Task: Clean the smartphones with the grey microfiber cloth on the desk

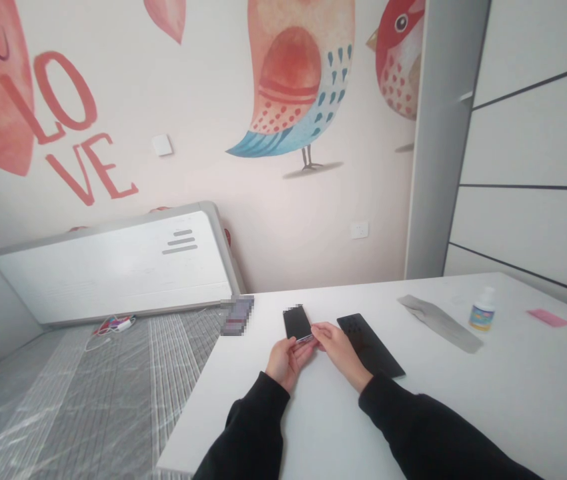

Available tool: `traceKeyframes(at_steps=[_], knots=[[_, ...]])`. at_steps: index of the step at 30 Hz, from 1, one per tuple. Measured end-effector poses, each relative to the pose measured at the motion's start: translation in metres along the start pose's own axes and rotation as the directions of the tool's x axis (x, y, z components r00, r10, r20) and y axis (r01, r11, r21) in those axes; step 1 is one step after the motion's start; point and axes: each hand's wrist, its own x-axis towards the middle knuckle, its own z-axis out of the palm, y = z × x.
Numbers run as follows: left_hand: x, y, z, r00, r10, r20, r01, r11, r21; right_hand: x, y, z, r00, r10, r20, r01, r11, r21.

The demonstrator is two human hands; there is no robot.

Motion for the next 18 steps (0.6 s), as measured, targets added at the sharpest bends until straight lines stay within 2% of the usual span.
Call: traceKeyframes(at_steps=[10,14,18], knots=[[-0.003,0.000,0.003,1.000,0.011,-0.020,-0.011,1.000,0.003,0.004,-0.003,0.003,0.999,-0.023,0.025,0.023,1.000,0.007],[-0.009,0.004,0.010,0.997,0.065,-0.032,-0.061,0.993,0.100,-0.001,-0.009,0.009,0.999,-0.032,0.000,0.032,0.999,-0.019],[-0.021,0.014,0.013,0.987,0.155,-0.039,-0.140,0.955,0.261,-0.006,-0.027,0.009,0.997,-0.070,-0.022,0.068,0.991,-0.114]])
